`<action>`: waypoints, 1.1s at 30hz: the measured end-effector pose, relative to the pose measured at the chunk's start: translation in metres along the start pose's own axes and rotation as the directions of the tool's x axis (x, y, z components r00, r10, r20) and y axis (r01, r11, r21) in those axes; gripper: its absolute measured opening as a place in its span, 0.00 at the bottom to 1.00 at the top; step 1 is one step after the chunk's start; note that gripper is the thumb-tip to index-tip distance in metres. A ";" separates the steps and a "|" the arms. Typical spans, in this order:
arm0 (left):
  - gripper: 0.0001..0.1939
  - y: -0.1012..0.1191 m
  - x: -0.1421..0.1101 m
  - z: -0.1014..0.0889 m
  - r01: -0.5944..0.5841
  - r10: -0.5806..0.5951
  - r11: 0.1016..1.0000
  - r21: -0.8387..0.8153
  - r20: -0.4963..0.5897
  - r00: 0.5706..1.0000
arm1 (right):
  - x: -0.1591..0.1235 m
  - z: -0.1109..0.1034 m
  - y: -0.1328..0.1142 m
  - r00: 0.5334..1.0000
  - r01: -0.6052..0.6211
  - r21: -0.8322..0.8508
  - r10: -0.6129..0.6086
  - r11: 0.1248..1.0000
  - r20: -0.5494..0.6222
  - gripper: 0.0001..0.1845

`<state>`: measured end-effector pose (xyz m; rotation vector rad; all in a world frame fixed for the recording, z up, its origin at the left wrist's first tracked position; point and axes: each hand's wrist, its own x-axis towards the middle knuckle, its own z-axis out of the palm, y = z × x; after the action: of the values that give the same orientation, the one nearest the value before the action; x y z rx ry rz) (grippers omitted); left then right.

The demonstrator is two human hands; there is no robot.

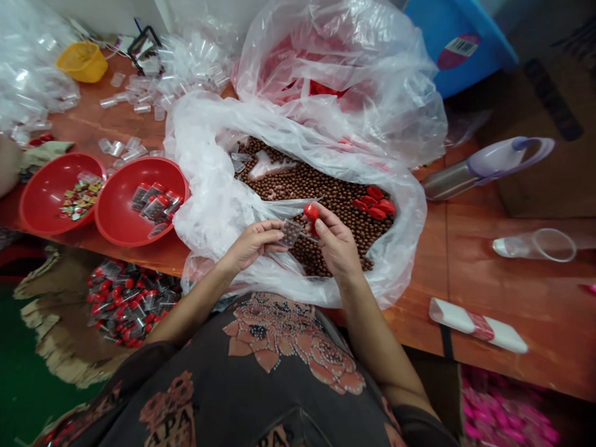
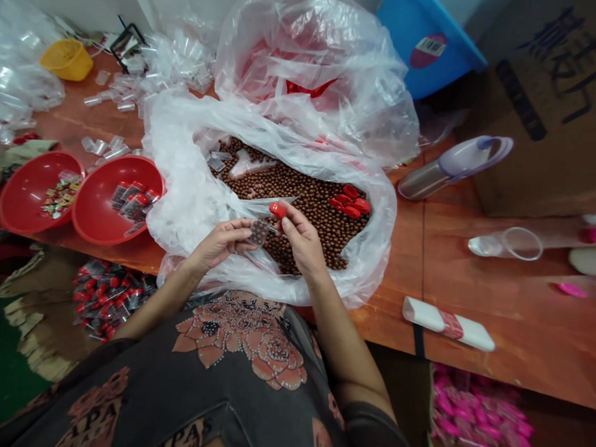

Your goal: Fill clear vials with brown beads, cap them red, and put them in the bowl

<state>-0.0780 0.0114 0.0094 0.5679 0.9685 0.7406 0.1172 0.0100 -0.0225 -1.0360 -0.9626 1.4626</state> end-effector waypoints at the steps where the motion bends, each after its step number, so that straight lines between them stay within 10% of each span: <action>1: 0.16 0.000 0.000 -0.001 0.006 -0.006 1.000 -0.001 0.005 1.000 | 0.000 0.000 0.000 0.999 0.026 -0.041 -0.025 0.999 0.024 0.22; 7: 0.19 -0.001 -0.001 -0.002 0.026 -0.026 1.000 -0.007 0.002 1.000 | -0.001 0.002 0.001 0.994 0.082 -0.180 -0.066 0.980 0.091 0.23; 14: 0.20 -0.004 -0.001 -0.001 0.037 -0.038 0.999 0.025 0.021 0.999 | -0.003 0.000 -0.004 0.979 0.146 -0.273 -0.178 0.951 -0.096 0.21; 33: 0.26 -0.007 -0.007 0.002 0.067 -0.072 0.997 0.043 0.130 0.989 | -0.008 0.005 -0.005 0.985 0.174 -0.277 -0.171 0.945 0.036 0.21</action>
<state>-0.0771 0.0016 0.0092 0.6057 0.8772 0.6155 0.1145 0.0025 -0.0158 -1.1145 -1.2622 1.2117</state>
